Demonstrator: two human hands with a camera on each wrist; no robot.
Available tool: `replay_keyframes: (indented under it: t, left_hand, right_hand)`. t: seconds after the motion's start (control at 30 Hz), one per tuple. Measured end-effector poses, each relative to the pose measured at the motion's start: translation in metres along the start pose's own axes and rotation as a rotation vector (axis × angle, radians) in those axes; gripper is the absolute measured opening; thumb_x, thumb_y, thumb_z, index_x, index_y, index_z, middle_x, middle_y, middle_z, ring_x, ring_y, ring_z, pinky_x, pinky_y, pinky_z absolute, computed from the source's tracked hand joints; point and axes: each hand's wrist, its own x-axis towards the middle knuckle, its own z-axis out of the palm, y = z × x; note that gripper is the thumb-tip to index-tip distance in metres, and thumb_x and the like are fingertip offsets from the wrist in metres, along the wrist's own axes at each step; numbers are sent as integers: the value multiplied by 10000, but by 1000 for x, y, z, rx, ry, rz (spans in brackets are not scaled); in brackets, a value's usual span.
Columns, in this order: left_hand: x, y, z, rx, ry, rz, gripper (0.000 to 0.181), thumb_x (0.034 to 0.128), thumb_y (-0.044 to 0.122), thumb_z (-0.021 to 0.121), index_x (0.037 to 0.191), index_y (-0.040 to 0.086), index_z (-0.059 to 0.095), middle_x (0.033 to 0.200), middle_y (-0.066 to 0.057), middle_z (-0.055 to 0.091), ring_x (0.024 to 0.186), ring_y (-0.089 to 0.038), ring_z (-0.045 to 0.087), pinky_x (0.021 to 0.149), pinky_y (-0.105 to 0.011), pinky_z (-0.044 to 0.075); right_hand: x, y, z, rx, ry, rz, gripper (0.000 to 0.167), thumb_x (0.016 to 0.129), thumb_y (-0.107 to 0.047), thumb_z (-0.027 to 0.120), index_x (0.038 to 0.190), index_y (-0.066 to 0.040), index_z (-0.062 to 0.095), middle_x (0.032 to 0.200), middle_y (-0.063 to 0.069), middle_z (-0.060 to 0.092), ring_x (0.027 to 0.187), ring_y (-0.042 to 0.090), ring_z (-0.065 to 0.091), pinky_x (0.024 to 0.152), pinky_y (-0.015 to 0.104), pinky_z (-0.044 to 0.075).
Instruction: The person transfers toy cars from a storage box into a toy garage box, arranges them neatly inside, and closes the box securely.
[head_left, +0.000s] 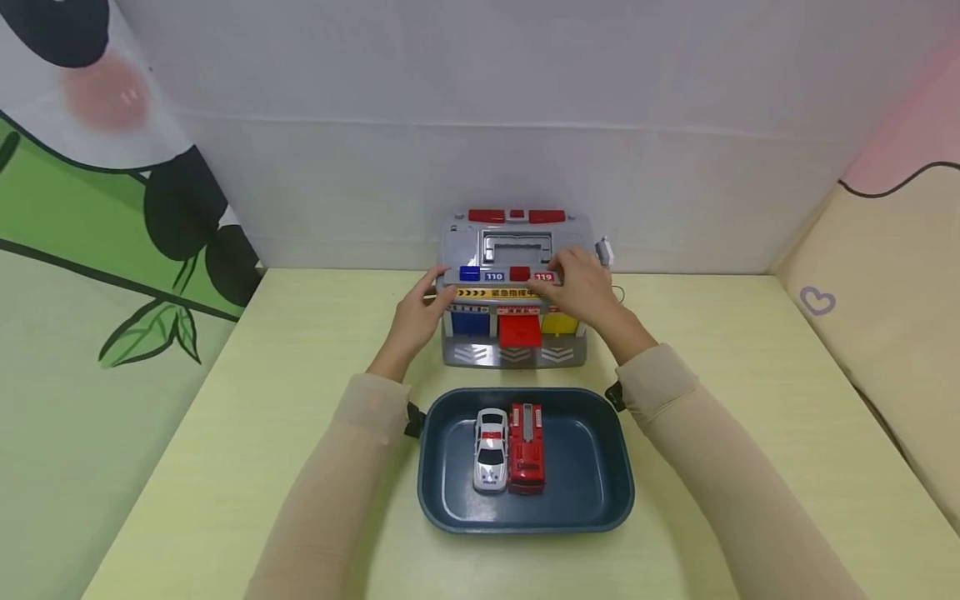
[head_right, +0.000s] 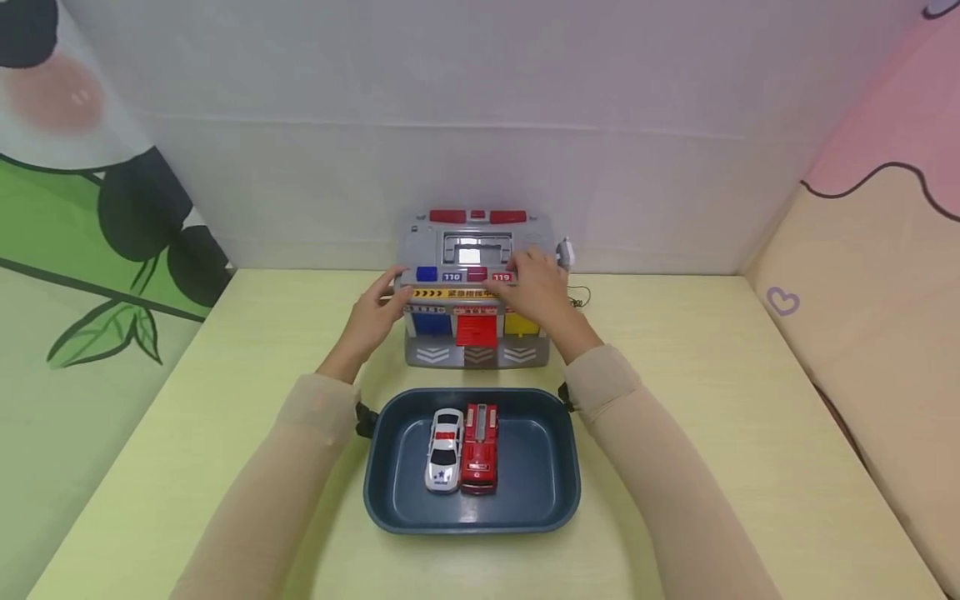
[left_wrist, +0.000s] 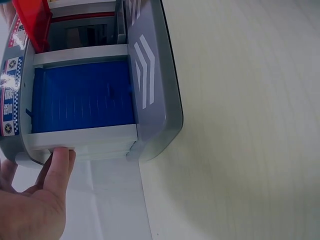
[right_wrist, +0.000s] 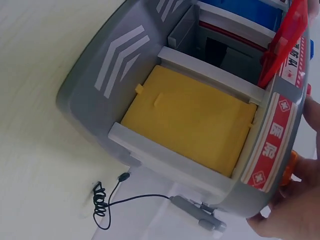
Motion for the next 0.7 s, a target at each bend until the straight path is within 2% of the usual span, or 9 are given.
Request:
replay_keyframes:
  t: [0.2,0.53,0.7]
  left_hand:
    - [1,1,1,3,2,5,510,998,429,530,1465,249,432,1368,-182,508,1220,-323,528,947,-463,473]
    - [1,-2,3,-3,5,-15,518,992,456,526,1464,266,432,1372,-172,502,1224,-316,524,947,-455,474]
    - [1,-2,3,-2,5,-12,527,986,472,528,1466,277,430,1364,-164,508,1221,-311,526,944,-453,475]
  right_hand:
    - [-8,10,-1,48,-19,-43,509,929,-387,658,1292,-46,552,1278,172,457,1174,354,371,975,541,296]
    - [-17,11,-1,90,-29,-36,613,908,-366,693,1394,-62,478,1392,180,388,1241,365,334,983,547,348]
    - [-25,11,-3,92,-10,-74,638,904,-316,708,1414,-28,455,1406,200,376,1244,368,344,986,524,379]
